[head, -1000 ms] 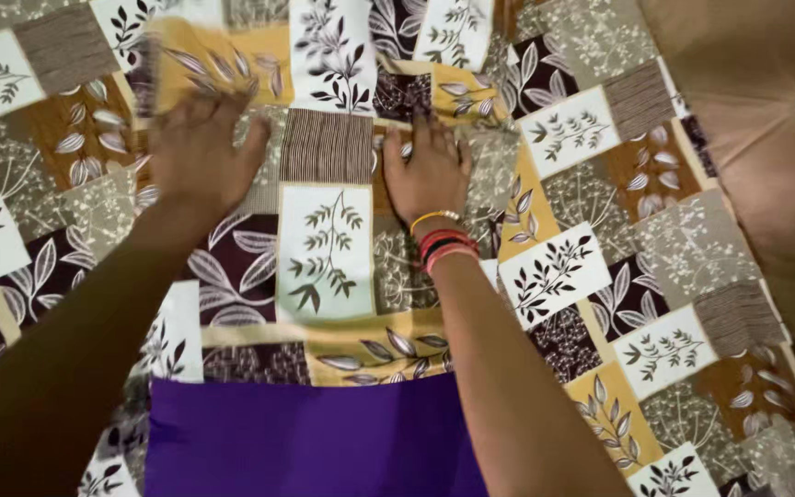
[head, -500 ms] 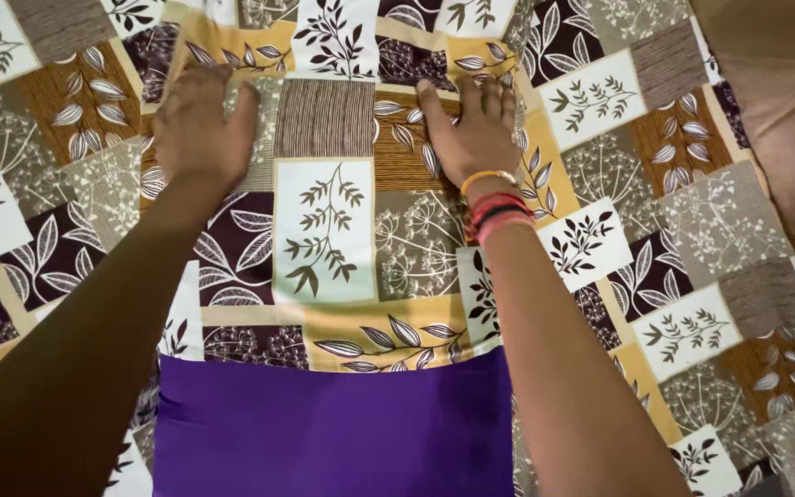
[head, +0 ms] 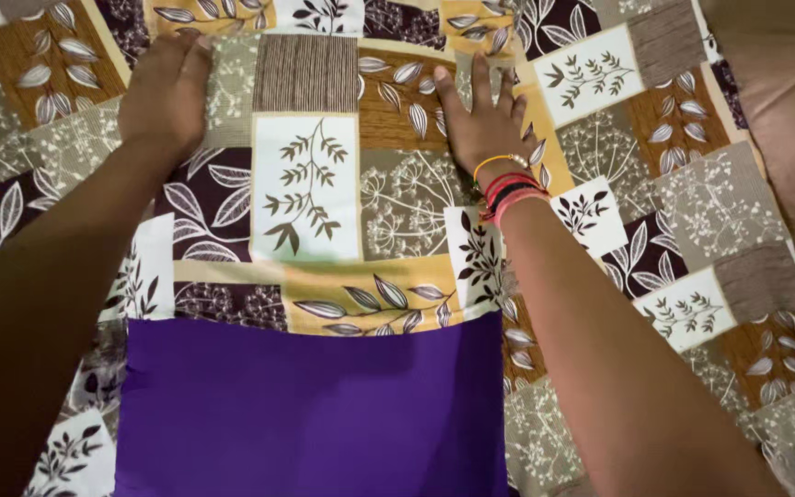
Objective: The person folds a purple cloth by hand on a bed, repeatedly aligning the edges and smoothing the fabric.
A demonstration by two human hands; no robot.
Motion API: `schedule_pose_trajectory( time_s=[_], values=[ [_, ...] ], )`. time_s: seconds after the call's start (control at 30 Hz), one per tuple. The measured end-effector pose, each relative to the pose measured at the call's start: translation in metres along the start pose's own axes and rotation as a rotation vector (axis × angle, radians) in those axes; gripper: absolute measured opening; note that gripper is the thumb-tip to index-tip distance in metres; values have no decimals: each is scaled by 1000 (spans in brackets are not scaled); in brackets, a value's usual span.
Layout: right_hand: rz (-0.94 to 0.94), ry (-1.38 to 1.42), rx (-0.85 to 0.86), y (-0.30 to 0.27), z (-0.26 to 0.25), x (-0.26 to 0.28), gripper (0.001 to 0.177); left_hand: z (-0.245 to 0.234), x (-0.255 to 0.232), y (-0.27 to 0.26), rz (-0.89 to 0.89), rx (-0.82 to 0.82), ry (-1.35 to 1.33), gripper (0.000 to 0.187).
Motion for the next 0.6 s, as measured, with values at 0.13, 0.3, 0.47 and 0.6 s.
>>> schedule_pose_trajectory(
  time_s=[0.13,0.3,0.47,0.6],
  values=[
    [-75,191,-14,-1,-4,-8,96,-19,-9,-10,223,-140,-99,60],
    [-144,506,-59,-54,-19,-26,93,-54,0,-87,194,-35,-194,69],
    [195,531,-84,-145,-29,-41,85,-58,51,-139,-239,10,-50,75],
    [-44,528,-234,-204,-50,-74,67,-58,87,-174,-287,66,-253,79]
  ],
)
Point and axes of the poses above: each hand's wrist, its own y-axis towards the middle knuckle, its own z-axis out of the palm, x = y × z, the point moved 8 cm from there along y, towards the middle knuckle, and after that the axes turned 15 degrees about -x, right-handed, at the moved point
